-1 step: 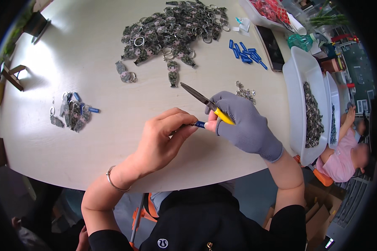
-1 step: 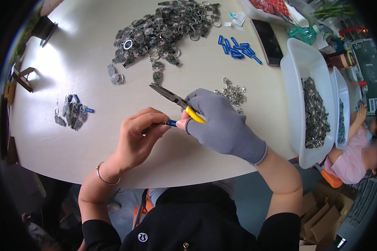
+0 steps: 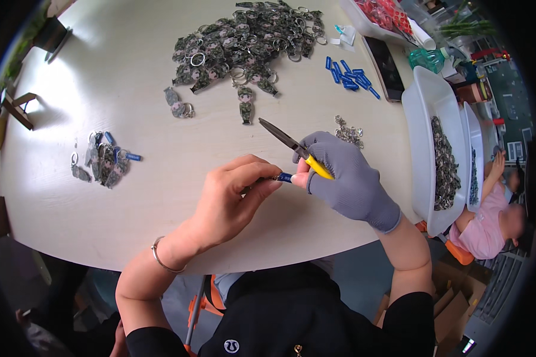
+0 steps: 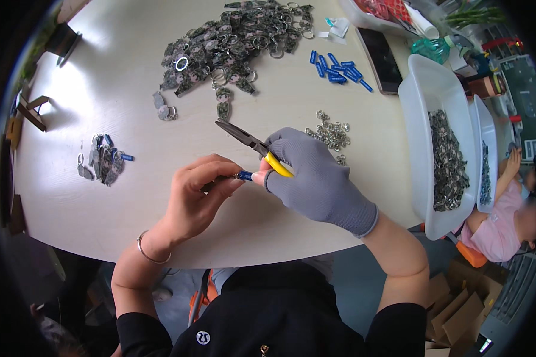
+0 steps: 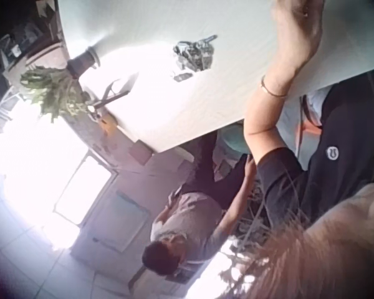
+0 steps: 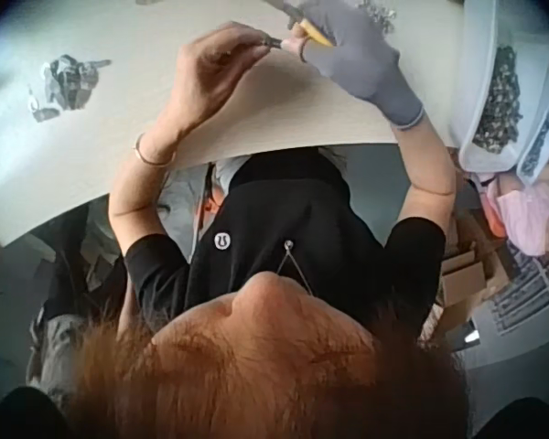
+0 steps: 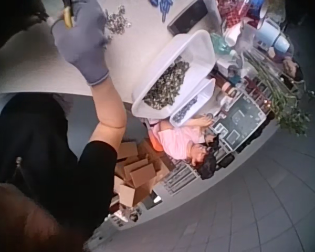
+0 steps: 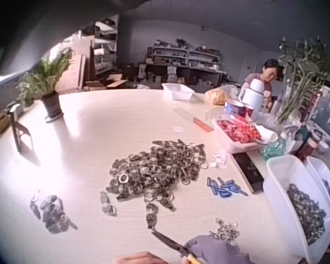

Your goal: The person uses pliers to attach small metal rings to camouflage-patterned keychain charms. They pick up a charm and a ring, use the pliers to open the ring, link it to the charm, and then close the ring. The finished keychains are placed in a pile on the table.

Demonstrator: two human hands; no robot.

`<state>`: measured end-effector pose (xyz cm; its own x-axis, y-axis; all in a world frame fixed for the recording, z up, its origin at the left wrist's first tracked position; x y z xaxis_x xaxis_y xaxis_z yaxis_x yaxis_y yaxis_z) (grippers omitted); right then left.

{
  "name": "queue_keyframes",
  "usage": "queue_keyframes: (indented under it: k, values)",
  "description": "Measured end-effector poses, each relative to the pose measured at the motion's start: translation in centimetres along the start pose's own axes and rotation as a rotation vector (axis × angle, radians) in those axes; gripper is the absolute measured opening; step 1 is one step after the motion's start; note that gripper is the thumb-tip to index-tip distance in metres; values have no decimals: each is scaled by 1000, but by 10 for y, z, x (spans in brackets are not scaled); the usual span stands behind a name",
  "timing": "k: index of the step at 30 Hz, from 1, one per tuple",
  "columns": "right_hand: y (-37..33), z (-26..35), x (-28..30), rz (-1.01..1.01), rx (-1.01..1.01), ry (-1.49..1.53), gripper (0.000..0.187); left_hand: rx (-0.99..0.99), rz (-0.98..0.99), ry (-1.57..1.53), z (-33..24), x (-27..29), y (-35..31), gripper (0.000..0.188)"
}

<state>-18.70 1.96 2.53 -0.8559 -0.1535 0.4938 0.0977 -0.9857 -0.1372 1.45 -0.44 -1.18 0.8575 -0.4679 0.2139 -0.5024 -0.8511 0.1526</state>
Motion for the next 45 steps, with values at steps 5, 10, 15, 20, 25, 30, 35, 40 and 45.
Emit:
queue_keyframes:
  k: [5,10,15,20,25,30,35,40,45]
  values:
    - [-7,0,-1,15,-110,-1,14,239,40,-242,2,-2,-3,12]
    - [-6,-3,-1,-3,-80,-44,23,377,63,-364,4,1,-2,20]
    - [-13,-4,25,-174,634,-543,35,443,33,-315,5,7,-1,22]
    - [-25,0,32,-145,805,-803,33,457,66,-298,3,7,1,22]
    - [-23,-1,30,-137,891,-870,29,459,81,-283,1,7,1,22]
    - [-25,-6,30,-123,879,-898,29,446,127,-297,2,7,1,21]
    - [-30,-7,26,-175,839,-869,27,207,61,-244,-1,1,2,18]
    - [-38,-3,21,-231,815,-885,28,-68,-64,-26,5,-2,-1,19]
    - [-47,5,20,-229,763,-876,30,-278,-203,170,-2,-7,-6,24]
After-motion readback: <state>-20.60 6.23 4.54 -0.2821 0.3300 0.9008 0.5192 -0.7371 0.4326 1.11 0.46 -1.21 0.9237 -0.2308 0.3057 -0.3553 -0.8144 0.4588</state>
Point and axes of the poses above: each hand's wrist, its own y-axis towards the middle knuckle, its own x-axis out of the back of the hand, z = x × y, the point moved 1 cm from there along y, towards the middle knuckle, and after that the axes turned 6 degrees about -z, right-handed, at the moved point
